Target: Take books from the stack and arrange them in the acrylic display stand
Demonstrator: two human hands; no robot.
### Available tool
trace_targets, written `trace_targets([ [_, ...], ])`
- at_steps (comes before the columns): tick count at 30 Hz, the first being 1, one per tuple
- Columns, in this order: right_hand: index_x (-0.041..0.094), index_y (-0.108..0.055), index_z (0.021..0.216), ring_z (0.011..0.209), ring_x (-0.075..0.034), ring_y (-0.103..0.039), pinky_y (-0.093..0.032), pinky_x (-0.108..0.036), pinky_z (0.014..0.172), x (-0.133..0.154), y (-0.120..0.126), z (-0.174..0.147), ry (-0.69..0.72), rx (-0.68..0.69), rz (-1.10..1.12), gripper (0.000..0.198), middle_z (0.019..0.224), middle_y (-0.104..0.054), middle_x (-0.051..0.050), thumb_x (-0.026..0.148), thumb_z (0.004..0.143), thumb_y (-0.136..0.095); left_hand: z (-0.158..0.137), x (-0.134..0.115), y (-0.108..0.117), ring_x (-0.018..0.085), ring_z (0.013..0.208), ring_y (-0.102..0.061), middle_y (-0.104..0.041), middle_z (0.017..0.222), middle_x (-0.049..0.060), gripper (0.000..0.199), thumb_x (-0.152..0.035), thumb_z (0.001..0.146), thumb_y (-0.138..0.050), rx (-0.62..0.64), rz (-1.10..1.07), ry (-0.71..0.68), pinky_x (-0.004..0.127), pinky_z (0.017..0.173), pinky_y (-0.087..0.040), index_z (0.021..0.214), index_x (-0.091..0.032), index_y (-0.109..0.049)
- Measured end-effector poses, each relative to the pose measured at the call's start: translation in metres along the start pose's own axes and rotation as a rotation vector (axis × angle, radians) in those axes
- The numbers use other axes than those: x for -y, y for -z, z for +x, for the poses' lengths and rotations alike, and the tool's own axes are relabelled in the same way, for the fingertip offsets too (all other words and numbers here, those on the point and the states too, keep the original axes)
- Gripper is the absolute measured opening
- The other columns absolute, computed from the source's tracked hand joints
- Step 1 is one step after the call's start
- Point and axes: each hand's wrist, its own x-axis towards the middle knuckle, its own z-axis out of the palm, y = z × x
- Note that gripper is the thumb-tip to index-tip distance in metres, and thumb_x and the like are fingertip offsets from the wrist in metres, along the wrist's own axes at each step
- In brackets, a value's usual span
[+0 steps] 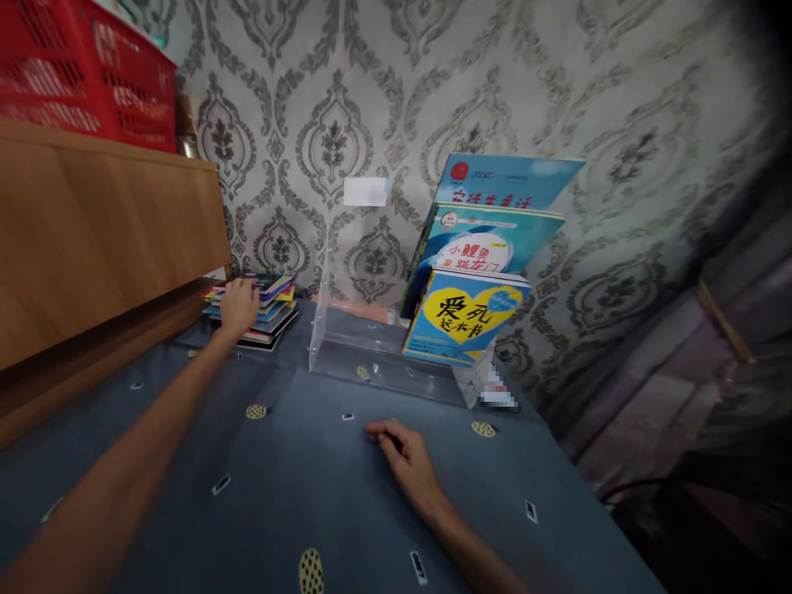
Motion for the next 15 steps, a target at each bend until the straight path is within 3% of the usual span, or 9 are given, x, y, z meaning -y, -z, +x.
trace_targets([
  [6,0.021,-0.075,0.085,0.080,-0.023,-0.068,-0.052,-0.035,0.077,-0.003,0.000,-0.001,-0.001,-0.013,0.008,0.029,0.080,-0.071,-0.006,0.031,0.085,-0.048,0.053,0.016,-0.024,0.038,0.143,-0.038,-0.053,0.146,0.022,0.053,-0.046,0.097,-0.042,0.261,0.142,-0.083,0.056,0.113,-0.033,0.132,-0.009,-0.060],
  [10,0.021,-0.075,0.087,0.080,-0.022,-0.067,-0.051,-0.035,0.076,-0.006,0.000,-0.002,-0.016,-0.012,0.006,0.029,0.081,-0.070,-0.006,0.030,0.087,-0.048,0.072,0.019,-0.034,0.040,0.135,-0.050,-0.057,0.143,0.021,0.063,-0.059,0.093,-0.046,0.422,0.220,-0.079,0.058,0.107,-0.040,0.132,-0.013,-0.062],
  [15,0.021,-0.076,0.087,0.079,-0.023,-0.066,-0.051,-0.035,0.076,-0.005,0.001,-0.002,-0.010,-0.011,0.017,0.030,0.080,-0.070,-0.006,0.031,0.087,-0.048,0.073,0.025,-0.031,0.042,0.123,-0.059,-0.060,0.140,0.021,0.062,-0.059,0.095,-0.042,0.475,0.315,-0.105,0.057,0.097,-0.048,0.133,-0.015,-0.061],
])
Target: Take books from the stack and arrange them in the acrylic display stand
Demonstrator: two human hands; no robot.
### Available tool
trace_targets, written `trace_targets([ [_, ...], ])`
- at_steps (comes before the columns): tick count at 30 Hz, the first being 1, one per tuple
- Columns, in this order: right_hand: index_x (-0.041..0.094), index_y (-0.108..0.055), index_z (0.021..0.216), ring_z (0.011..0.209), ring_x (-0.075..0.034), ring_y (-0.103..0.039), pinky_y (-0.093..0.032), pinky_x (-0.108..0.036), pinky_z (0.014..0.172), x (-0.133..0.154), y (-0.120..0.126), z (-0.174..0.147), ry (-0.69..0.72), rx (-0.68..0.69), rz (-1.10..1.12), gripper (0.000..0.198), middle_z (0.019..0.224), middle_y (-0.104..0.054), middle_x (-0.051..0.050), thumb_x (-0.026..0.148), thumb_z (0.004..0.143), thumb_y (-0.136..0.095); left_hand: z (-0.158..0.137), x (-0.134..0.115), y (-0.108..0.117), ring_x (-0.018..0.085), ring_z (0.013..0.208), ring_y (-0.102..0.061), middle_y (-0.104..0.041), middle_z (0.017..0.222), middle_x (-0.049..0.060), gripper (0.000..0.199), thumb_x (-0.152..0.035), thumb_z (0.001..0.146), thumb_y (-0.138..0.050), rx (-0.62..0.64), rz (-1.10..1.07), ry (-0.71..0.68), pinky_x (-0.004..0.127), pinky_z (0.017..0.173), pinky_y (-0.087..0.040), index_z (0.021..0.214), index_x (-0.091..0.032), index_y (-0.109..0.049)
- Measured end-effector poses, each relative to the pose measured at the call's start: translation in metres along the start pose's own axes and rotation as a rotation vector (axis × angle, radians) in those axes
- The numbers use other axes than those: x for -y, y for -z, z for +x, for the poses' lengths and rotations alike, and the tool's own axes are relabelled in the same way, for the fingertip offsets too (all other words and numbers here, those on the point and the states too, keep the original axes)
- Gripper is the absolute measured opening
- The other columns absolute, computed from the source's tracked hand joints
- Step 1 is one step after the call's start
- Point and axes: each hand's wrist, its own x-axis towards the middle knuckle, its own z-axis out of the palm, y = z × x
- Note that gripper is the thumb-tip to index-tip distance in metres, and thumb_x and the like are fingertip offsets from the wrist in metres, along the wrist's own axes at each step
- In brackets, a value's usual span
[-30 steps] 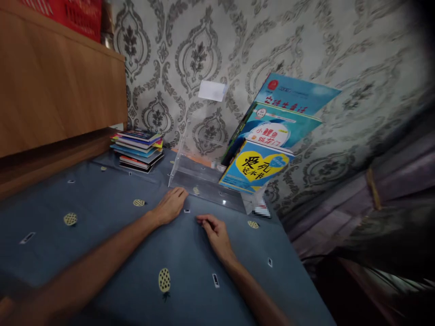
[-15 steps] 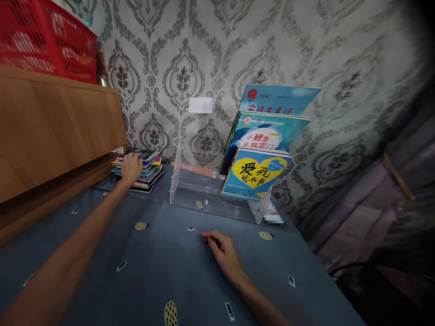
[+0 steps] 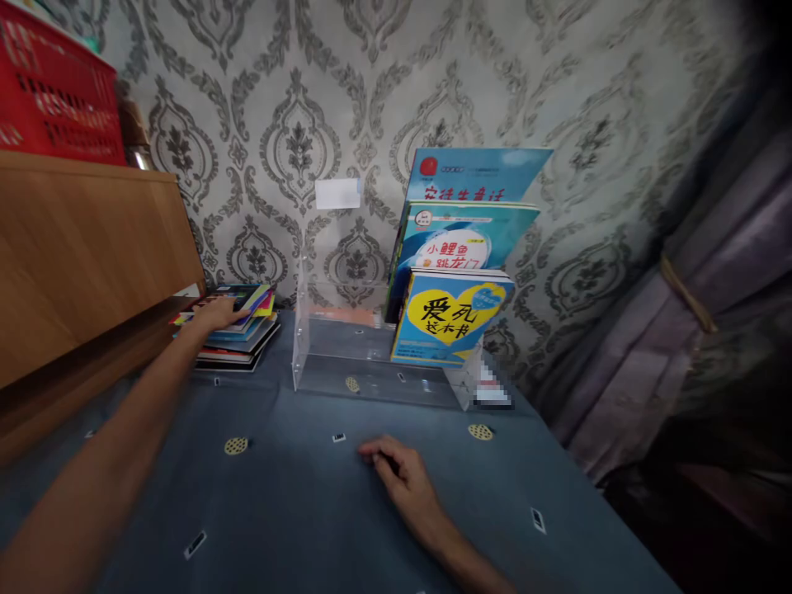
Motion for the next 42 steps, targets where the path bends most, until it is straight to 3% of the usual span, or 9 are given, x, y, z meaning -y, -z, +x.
trace_targets([
  [5,0.021,-0.075,0.086,0.080,-0.022,-0.067,-0.051,-0.035,0.077,0.002,0.001,0.000,-0.007,-0.001,0.011,0.028,0.081,-0.070,-0.006,0.030,0.086,-0.048,-0.020,0.001,0.003,0.036,0.120,-0.063,-0.069,0.124,0.021,0.051,-0.048,0.101,-0.035,-0.050,0.099,-0.115,0.047,0.100,-0.047,0.120,-0.011,-0.065],
  [11,0.021,-0.075,0.085,0.080,-0.022,-0.067,-0.051,-0.034,0.077,0.001,0.001,0.002,0.010,0.015,0.000,0.027,0.081,-0.070,-0.006,0.030,0.086,-0.049,-0.047,0.005,0.016,0.038,0.109,-0.069,-0.072,0.110,0.026,0.042,-0.033,0.102,-0.032,-0.103,0.161,-0.191,0.047,0.090,-0.052,0.115,-0.008,-0.064],
  [17,0.021,-0.075,0.088,0.080,-0.022,-0.067,-0.051,-0.036,0.078,0.005,0.002,0.001,0.003,0.013,-0.013,0.029,0.082,-0.071,-0.006,0.032,0.086,-0.048,-0.084,0.004,0.022,0.039,0.103,-0.070,-0.073,0.103,0.024,0.038,-0.032,0.102,-0.033,-0.135,0.183,-0.254,0.047,0.084,-0.053,0.112,-0.011,-0.062],
  [24,0.021,-0.076,0.088,0.080,-0.022,-0.067,-0.052,-0.035,0.076,0.007,0.002,0.002,0.013,0.045,-0.006,0.030,0.081,-0.071,-0.006,0.031,0.086,-0.049,-0.134,-0.015,0.016,0.035,0.094,-0.072,-0.074,0.095,0.019,0.031,-0.031,0.103,-0.038,-0.116,0.169,-0.332,0.041,0.081,-0.052,0.107,-0.014,-0.064],
  [30,0.020,-0.077,0.088,0.078,-0.022,-0.066,-0.052,-0.036,0.075,0.000,-0.001,0.003,0.039,0.017,-0.010,0.031,0.080,-0.071,-0.006,0.030,0.086,-0.048,-0.183,-0.035,-0.002,0.035,0.087,-0.072,-0.073,0.087,0.019,0.033,-0.028,0.103,-0.037,-0.101,0.175,-0.495,0.041,0.072,-0.052,0.099,-0.013,-0.067],
  [33,0.020,-0.077,0.089,0.077,-0.022,-0.066,-0.053,-0.036,0.075,0.000,-0.002,0.003,0.049,0.012,-0.009,0.031,0.080,-0.071,-0.006,0.028,0.086,-0.048,-0.213,-0.045,-0.016,0.032,0.080,-0.071,-0.072,0.081,0.015,0.031,-0.028,0.102,-0.039,-0.077,0.113,-0.654,0.040,0.068,-0.051,0.094,-0.017,-0.067],
  [37,0.021,-0.077,0.090,0.079,-0.021,-0.067,-0.053,-0.033,0.075,0.005,0.001,0.002,0.034,0.042,-0.014,0.030,0.081,-0.072,-0.005,0.026,0.085,-0.049,-0.241,-0.054,-0.025,0.025,0.073,-0.069,-0.071,0.076,0.008,0.038,-0.044,0.103,-0.042,-0.058,0.002,-0.837,0.036,0.067,-0.051,0.082,-0.022,-0.065],
  [39,0.021,-0.077,0.090,0.079,-0.020,-0.067,-0.052,-0.033,0.075,0.008,0.002,0.002,0.026,0.046,-0.013,0.029,0.081,-0.072,-0.005,0.026,0.085,-0.049,-0.237,-0.052,-0.027,0.023,0.074,-0.069,-0.071,0.077,0.006,0.042,-0.047,0.103,-0.040,-0.083,-0.053,-0.806,0.034,0.070,-0.052,0.079,-0.022,-0.064],
  [42,0.021,-0.077,0.089,0.079,-0.021,-0.067,-0.052,-0.033,0.075,0.010,0.002,0.002,0.029,0.050,-0.010,0.029,0.082,-0.073,-0.005,0.026,0.085,-0.049,-0.210,-0.040,-0.037,0.025,0.088,-0.069,-0.072,0.088,0.009,0.038,-0.041,0.103,-0.038,-0.160,-0.098,-0.606,0.036,0.081,-0.053,0.092,-0.020,-0.067],
])
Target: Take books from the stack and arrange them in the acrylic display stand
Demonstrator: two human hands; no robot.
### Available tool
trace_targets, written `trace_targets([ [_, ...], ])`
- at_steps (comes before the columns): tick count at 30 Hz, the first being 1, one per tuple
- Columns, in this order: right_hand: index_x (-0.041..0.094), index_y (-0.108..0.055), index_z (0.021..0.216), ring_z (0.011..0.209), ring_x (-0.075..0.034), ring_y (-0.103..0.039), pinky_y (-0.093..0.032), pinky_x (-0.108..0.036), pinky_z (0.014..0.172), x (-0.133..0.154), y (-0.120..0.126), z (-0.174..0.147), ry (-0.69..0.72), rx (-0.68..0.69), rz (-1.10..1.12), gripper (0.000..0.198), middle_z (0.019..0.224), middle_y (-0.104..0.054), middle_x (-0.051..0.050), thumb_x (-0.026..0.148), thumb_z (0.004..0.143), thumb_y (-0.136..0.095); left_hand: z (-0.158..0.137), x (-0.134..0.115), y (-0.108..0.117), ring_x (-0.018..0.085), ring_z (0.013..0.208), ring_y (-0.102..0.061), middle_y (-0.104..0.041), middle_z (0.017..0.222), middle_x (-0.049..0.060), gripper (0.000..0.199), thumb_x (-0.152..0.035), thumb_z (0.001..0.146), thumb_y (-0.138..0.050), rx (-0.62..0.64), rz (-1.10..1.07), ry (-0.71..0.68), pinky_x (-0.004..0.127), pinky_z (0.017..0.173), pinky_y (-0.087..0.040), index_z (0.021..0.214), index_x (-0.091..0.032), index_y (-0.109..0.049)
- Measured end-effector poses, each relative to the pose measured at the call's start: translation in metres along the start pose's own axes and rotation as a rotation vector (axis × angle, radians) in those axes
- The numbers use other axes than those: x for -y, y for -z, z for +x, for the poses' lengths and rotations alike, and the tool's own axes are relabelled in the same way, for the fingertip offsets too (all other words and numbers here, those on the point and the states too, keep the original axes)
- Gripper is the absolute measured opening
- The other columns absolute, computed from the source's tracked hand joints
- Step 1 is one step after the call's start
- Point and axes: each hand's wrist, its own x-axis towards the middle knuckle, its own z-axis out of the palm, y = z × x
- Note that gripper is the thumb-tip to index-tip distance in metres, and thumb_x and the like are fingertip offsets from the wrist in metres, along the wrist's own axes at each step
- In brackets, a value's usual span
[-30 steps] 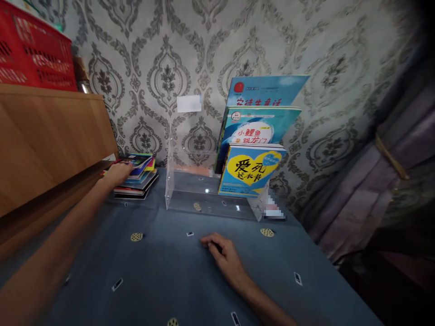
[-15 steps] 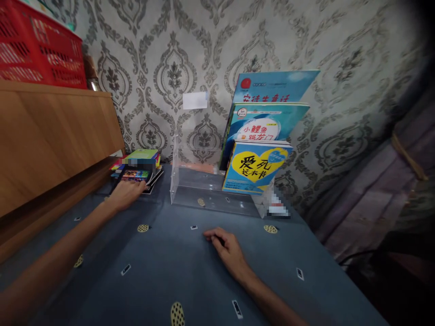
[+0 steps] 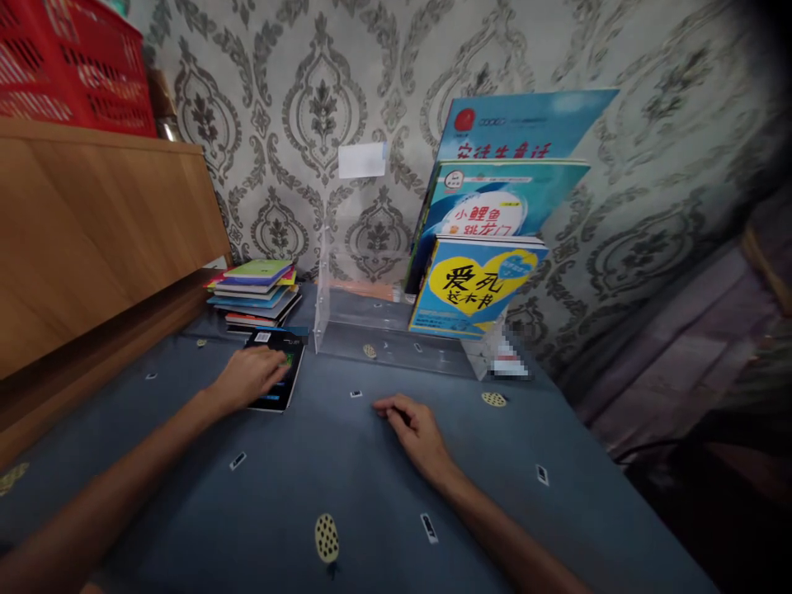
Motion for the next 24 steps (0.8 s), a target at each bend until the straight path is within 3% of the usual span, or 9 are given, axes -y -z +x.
trace_targets([
  [2,0.021,-0.077,0.087,0.078,-0.020,-0.067,-0.052,-0.033,0.075,-0.001,-0.001,0.000,0.001,-0.005,-0.004,0.029,0.081,-0.073,-0.005,0.027,0.085,-0.049,0.009,0.022,-0.014,0.027,0.112,-0.064,-0.071,0.115,0.013,0.035,-0.039,0.101,-0.040,-0.059,0.002,0.157,0.040,0.098,-0.049,0.117,-0.018,-0.064],
  [5,0.020,-0.076,0.088,0.079,-0.020,-0.068,-0.052,-0.032,0.075,-0.004,-0.002,0.000,-0.007,-0.013,-0.009,0.029,0.082,-0.073,-0.005,0.028,0.085,-0.048,0.015,0.048,-0.040,0.030,0.140,-0.046,-0.050,0.149,0.019,0.054,-0.044,0.097,-0.044,-0.018,-0.086,0.335,0.042,0.114,-0.038,0.139,-0.011,-0.052],
  [11,0.020,-0.077,0.089,0.081,-0.021,-0.067,-0.052,-0.033,0.078,-0.004,-0.002,0.001,-0.004,0.000,-0.010,0.030,0.084,-0.073,-0.006,0.027,0.085,-0.048,0.005,0.055,-0.069,0.032,0.151,-0.028,-0.039,0.158,0.019,0.063,-0.047,0.098,-0.035,0.068,-0.132,0.386,0.048,0.119,-0.029,0.148,-0.010,-0.046],
  [24,0.021,-0.076,0.089,0.081,-0.019,-0.067,-0.051,-0.032,0.078,-0.002,-0.002,0.000,-0.007,0.001,-0.009,0.029,0.085,-0.074,-0.004,0.020,0.084,-0.048,-0.033,0.007,-0.066,0.031,0.151,-0.028,-0.039,0.159,0.015,0.059,-0.044,0.099,-0.036,0.050,-0.115,0.366,0.049,0.119,-0.032,0.149,-0.014,-0.045],
])
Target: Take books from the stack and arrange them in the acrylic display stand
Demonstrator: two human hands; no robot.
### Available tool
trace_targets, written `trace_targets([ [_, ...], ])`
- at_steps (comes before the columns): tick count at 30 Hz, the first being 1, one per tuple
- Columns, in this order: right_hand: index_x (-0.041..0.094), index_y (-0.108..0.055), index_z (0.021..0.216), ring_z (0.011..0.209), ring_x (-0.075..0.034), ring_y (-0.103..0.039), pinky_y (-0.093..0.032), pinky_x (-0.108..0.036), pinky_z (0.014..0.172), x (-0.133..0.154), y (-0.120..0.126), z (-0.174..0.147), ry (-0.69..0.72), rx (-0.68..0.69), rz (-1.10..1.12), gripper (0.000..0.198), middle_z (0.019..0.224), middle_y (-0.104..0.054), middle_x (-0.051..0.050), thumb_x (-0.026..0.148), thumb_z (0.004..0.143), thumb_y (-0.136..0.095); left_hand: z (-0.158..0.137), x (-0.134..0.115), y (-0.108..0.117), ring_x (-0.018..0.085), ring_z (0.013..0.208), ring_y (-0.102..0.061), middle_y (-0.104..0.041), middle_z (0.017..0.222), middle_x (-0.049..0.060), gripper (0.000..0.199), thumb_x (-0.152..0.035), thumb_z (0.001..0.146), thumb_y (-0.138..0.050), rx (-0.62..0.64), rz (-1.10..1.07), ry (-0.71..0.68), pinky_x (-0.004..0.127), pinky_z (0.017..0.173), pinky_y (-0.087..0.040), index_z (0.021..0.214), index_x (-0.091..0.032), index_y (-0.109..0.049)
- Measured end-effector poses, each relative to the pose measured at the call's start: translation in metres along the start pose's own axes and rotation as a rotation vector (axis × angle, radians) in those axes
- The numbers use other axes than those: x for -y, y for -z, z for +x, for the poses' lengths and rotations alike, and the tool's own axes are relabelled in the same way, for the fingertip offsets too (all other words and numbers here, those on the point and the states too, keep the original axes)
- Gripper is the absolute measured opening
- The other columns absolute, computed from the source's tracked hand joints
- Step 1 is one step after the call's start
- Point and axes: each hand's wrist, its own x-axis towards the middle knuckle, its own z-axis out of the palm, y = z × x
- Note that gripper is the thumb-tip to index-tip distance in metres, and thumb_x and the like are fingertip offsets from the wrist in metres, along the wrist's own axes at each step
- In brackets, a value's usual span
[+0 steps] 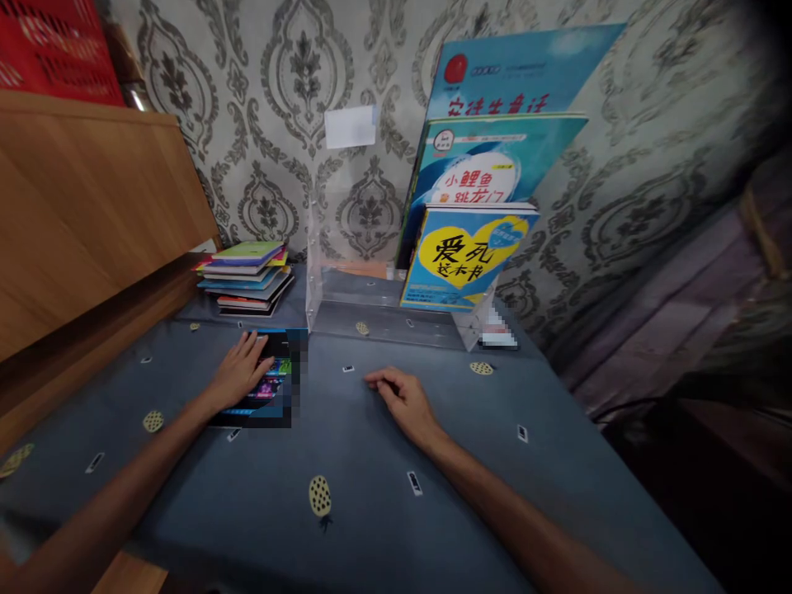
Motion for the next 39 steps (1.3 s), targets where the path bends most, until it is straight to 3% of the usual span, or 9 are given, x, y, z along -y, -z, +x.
trace_targets([
  [9,0.021,-0.076,0.088,0.081,-0.019,-0.067,-0.051,-0.032,0.077,0.001,-0.001,-0.001,0.001,-0.005,0.000,0.028,0.085,-0.073,-0.004,0.019,0.085,-0.048,-0.023,-0.037,0.000,0.034,0.150,-0.029,-0.040,0.158,0.017,0.061,-0.048,0.100,-0.037,-0.043,-0.013,-0.040,0.049,0.118,-0.032,0.148,-0.011,-0.046],
  [17,0.020,-0.076,0.093,0.080,-0.019,-0.067,-0.051,-0.032,0.074,0.004,-0.002,-0.004,0.034,0.005,-0.052,0.030,0.086,-0.072,-0.005,0.015,0.087,-0.047,-0.023,-0.086,-0.005,0.035,0.150,-0.029,-0.041,0.157,0.019,0.056,-0.041,0.100,-0.040,-0.082,-0.114,-0.075,0.053,0.117,-0.034,0.148,-0.013,-0.044],
  [20,0.020,-0.074,0.096,0.090,-0.020,-0.067,-0.052,-0.033,0.078,0.005,-0.003,-0.006,0.100,-0.030,-0.098,0.029,0.098,-0.072,-0.006,0.013,0.088,-0.047,-0.020,-0.104,-0.006,0.036,0.150,-0.027,-0.042,0.155,0.022,0.055,-0.037,0.099,-0.041,-0.094,-0.169,-0.118,0.055,0.117,-0.033,0.146,-0.009,-0.044],
  [23,0.021,-0.073,0.098,0.108,-0.024,-0.064,-0.051,-0.042,0.093,0.006,-0.004,-0.008,0.212,-0.095,-0.162,0.027,0.114,-0.071,-0.009,0.012,0.088,-0.049,-0.017,-0.120,-0.008,0.037,0.150,-0.027,-0.040,0.155,0.024,0.054,-0.036,0.099,-0.041,-0.094,-0.217,-0.124,0.056,0.117,-0.032,0.145,-0.008,-0.043],
  [28,0.020,-0.071,0.102,0.115,-0.026,-0.062,-0.047,-0.050,0.102,0.007,-0.007,-0.012,0.343,-0.120,-0.282,0.026,0.117,-0.072,-0.011,0.012,0.091,-0.049,-0.013,-0.145,-0.012,0.038,0.150,-0.028,-0.038,0.156,0.026,0.054,-0.034,0.098,-0.045,-0.082,-0.284,-0.150,0.056,0.117,-0.033,0.144,-0.006,-0.043],
  [32,0.019,-0.070,0.105,0.115,-0.025,-0.064,-0.048,-0.049,0.102,0.009,-0.007,-0.014,0.410,-0.094,-0.348,0.028,0.114,-0.073,-0.011,0.009,0.092,-0.048,-0.009,-0.160,0.006,0.037,0.143,-0.040,-0.048,0.150,0.022,0.046,-0.032,0.098,-0.048,-0.072,-0.225,-0.220,0.055,0.112,-0.040,0.138,-0.011,-0.050],
  [35,0.018,-0.070,0.109,0.117,-0.025,-0.063,-0.048,-0.049,0.102,0.010,-0.008,-0.014,0.442,-0.060,-0.407,0.030,0.115,-0.073,-0.012,0.008,0.092,-0.048,-0.004,-0.167,0.033,0.035,0.125,-0.056,-0.060,0.134,0.018,0.036,-0.031,0.099,-0.048,0.012,-0.100,-0.264,0.052,0.100,-0.051,0.129,-0.013,-0.059],
  [39,0.015,-0.069,0.115,0.122,-0.026,-0.061,-0.048,-0.048,0.104,0.012,-0.013,-0.012,0.450,0.035,-0.537,0.030,0.122,-0.071,-0.014,0.010,0.093,-0.049,0.005,-0.167,0.051,0.031,0.106,-0.061,-0.066,0.115,0.013,0.028,-0.023,0.100,-0.044,0.042,-0.014,-0.254,0.045,0.084,-0.056,0.114,-0.016,-0.067],
])
